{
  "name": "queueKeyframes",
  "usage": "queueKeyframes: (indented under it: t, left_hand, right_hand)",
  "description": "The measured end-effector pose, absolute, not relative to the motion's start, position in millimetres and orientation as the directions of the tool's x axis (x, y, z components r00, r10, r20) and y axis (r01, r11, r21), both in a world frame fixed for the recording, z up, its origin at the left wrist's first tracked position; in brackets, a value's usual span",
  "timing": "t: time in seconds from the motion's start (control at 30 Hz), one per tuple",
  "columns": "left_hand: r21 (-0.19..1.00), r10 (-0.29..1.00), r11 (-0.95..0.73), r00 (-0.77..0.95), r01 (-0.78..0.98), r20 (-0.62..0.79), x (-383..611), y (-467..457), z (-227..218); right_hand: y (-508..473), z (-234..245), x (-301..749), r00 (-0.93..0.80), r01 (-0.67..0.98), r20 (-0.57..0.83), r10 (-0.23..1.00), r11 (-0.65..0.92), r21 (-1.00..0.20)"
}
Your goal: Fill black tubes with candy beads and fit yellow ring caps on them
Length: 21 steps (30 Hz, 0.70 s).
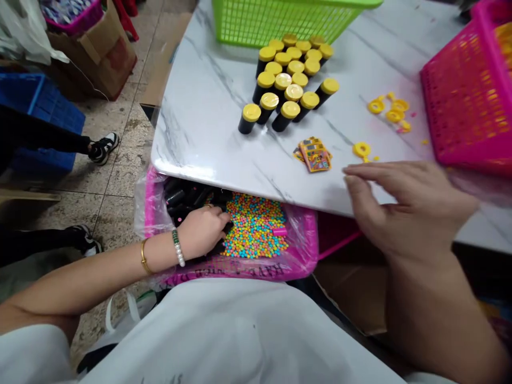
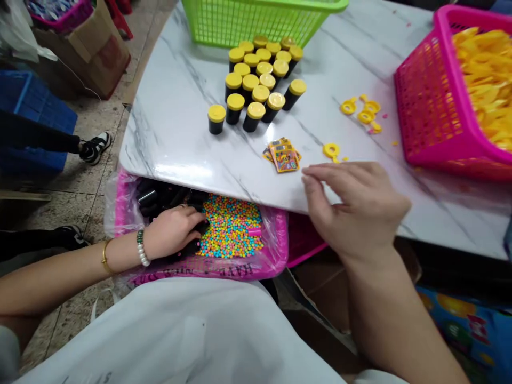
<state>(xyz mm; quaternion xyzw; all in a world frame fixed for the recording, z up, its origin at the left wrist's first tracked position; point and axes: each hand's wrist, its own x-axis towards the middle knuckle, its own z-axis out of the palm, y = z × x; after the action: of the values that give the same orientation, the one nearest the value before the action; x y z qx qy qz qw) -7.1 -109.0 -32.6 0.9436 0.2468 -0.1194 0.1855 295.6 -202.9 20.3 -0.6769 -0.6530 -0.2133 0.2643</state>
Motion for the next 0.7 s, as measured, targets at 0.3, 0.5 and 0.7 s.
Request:
queueKeyframes:
  t: [0.3,0.5,0.7]
  left_hand:
    - [0.219,0.187,-0.952,0.972,0.215,-0.144,18.5,-132.0,-49.7]
    - [0.366,0.013,-0.929,0.991,0.061,-0.131,41.8,-136.4,-51.2]
    - [0.887,0.329,-0.393,0.938,0.243,-0.112,28.5,-103.5,-34.6]
  right_hand:
    - [-215.4,29.1,297.1,0.196,0.962,0.63,0.752,-0.023,-0.273]
    - [-204.2,11.2,336.7,0.196,0.979,0.663,0.722,-0.176,-0.099]
    - [-191.9,-18.7,371.5,0.245,0.966,0.449,0.859,-0.255,-0.041]
